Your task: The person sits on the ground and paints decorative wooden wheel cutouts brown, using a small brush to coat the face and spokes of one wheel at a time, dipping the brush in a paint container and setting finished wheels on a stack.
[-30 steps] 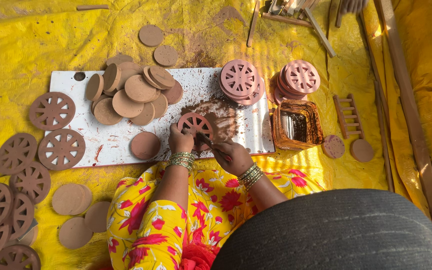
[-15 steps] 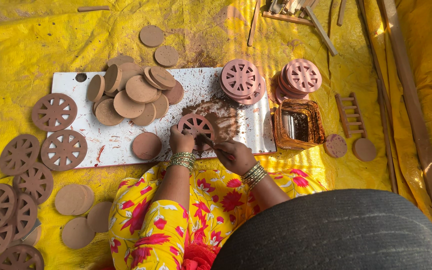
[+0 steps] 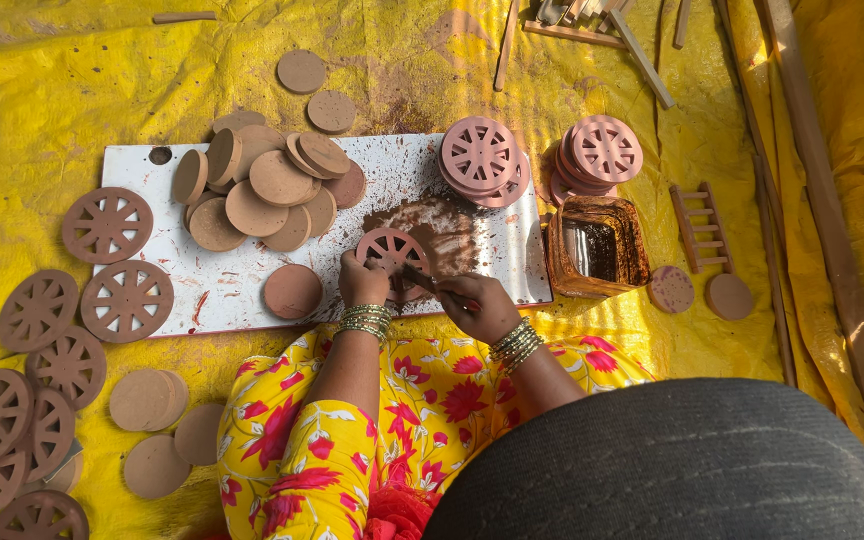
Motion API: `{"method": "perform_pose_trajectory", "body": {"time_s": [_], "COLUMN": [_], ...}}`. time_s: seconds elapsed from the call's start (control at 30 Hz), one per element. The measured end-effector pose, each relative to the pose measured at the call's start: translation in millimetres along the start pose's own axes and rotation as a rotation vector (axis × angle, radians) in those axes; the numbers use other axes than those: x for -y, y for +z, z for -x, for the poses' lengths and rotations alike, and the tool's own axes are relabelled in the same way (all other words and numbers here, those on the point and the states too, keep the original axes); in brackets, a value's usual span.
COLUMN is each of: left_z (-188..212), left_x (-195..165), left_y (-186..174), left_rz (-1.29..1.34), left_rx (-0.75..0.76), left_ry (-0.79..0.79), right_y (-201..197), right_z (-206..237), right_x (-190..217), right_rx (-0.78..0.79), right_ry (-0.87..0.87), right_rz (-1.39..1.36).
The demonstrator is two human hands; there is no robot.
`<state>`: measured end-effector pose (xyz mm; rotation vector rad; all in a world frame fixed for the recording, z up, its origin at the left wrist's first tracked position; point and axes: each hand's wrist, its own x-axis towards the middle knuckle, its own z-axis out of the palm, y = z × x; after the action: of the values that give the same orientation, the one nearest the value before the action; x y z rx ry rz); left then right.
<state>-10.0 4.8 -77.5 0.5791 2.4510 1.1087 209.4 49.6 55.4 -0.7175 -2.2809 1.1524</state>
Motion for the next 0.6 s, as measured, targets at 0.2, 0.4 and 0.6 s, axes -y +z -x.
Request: {"method": "perform_pose_trajectory", "body": {"time_s": [0.2, 0.4, 0.6], "left_z": [2, -1, 1], "left_x": [-3, 0, -2], "left_y": [-1, 0, 1], "left_rz": [-0.017, -0.017, -0.015], "left_rx": [0.080, -0.026, 0.036], "left_ry": [-0.090, 0.004, -0.046], "right_y": [12, 4, 2], "right_z": [5, 1, 4], "right_x": [8, 5, 4], "right_rx": [0.046, -0.012, 0.051], "right_ry": [-0.079, -0.057, -0.031], "right_rz": [0.187, 0.120, 0.073]}}
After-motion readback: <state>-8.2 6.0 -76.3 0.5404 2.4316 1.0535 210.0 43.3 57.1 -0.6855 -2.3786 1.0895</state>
